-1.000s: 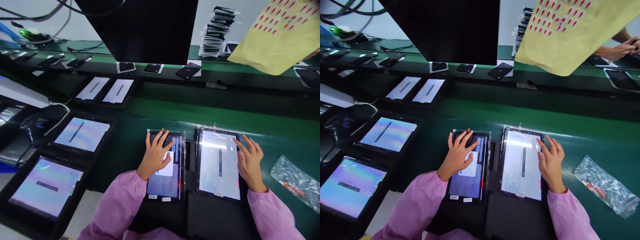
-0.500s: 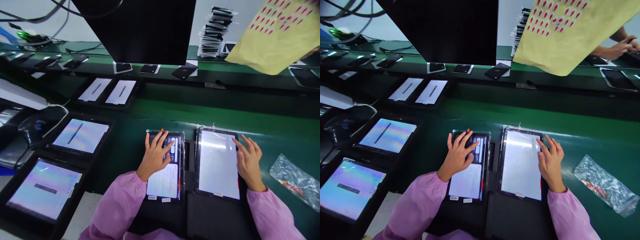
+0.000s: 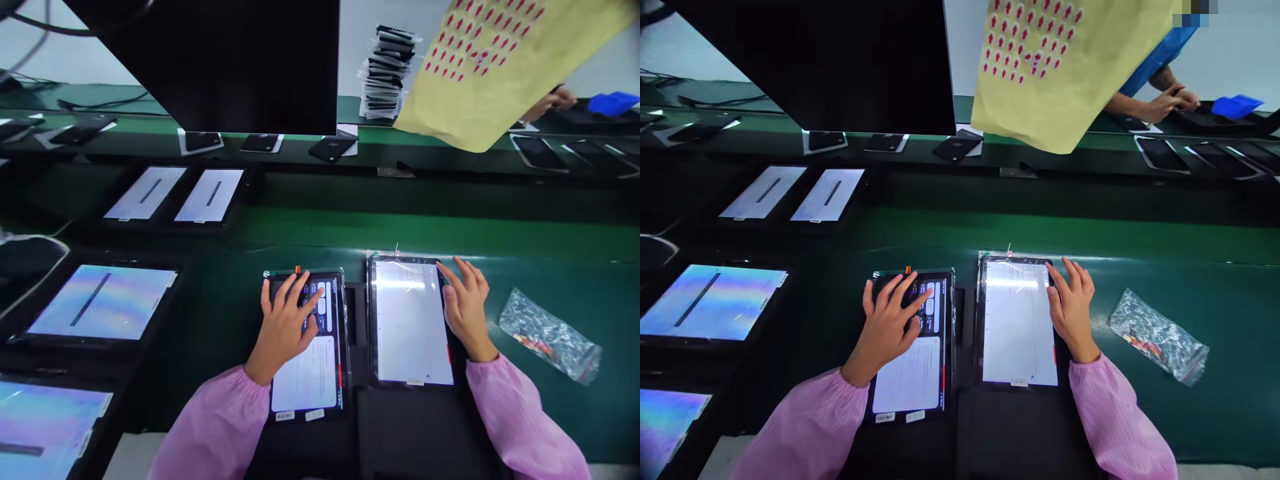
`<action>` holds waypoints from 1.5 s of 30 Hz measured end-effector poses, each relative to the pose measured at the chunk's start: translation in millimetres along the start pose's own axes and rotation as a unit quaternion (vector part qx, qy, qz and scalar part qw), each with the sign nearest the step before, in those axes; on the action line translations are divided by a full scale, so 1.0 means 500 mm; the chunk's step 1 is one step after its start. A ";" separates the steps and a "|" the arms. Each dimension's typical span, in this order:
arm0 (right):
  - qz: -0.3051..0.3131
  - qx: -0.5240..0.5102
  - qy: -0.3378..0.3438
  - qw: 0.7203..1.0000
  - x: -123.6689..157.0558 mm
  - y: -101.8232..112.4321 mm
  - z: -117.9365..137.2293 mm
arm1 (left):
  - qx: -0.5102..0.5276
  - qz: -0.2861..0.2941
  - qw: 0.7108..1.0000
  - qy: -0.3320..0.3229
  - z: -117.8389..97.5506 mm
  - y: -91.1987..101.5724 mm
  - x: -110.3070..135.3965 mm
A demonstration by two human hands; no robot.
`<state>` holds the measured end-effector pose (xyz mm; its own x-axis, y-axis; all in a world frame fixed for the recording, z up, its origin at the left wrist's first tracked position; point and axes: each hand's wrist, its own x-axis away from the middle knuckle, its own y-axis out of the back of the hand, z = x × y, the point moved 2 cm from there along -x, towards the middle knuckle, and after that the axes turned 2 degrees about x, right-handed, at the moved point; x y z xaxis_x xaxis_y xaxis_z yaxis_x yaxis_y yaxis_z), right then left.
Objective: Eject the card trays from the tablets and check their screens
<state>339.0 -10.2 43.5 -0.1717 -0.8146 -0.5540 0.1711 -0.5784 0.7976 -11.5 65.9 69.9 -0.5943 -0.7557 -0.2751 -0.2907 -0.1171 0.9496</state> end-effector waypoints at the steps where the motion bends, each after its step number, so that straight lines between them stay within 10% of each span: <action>1: 0.001 0.001 0.005 1.000 -0.001 -0.002 0.000 | 0.001 0.000 1.000 0.000 -0.001 0.001 0.000; 9: 0.078 -0.068 -0.022 0.994 -0.063 -0.008 0.015 | 0.022 0.005 1.000 -0.004 0.006 -0.007 0.002; 15: 0.292 -0.213 -0.074 0.929 -0.196 -0.052 0.004 | 0.044 -0.079 0.994 0.067 0.059 0.014 -0.078; 21: 0.454 -0.304 -0.082 0.834 -0.260 -0.097 0.009 | 0.170 0.102 0.979 -0.043 -0.132 -0.030 -0.072; 26: 0.474 -0.346 -0.087 0.805 -0.259 -0.110 0.007 | 0.205 0.198 0.958 -0.017 -0.232 -0.102 -0.001; 45: 0.488 -0.377 -0.106 0.780 -0.248 -0.105 0.024 | 0.199 0.226 0.953 -0.014 -0.226 -0.113 -0.002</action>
<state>339.6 121.4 73.2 0.2543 -0.9034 0.3452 0.8290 0.3875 0.4032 90.3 0.5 33.5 -0.7445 -0.6528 0.1398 -0.2583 0.4747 0.8414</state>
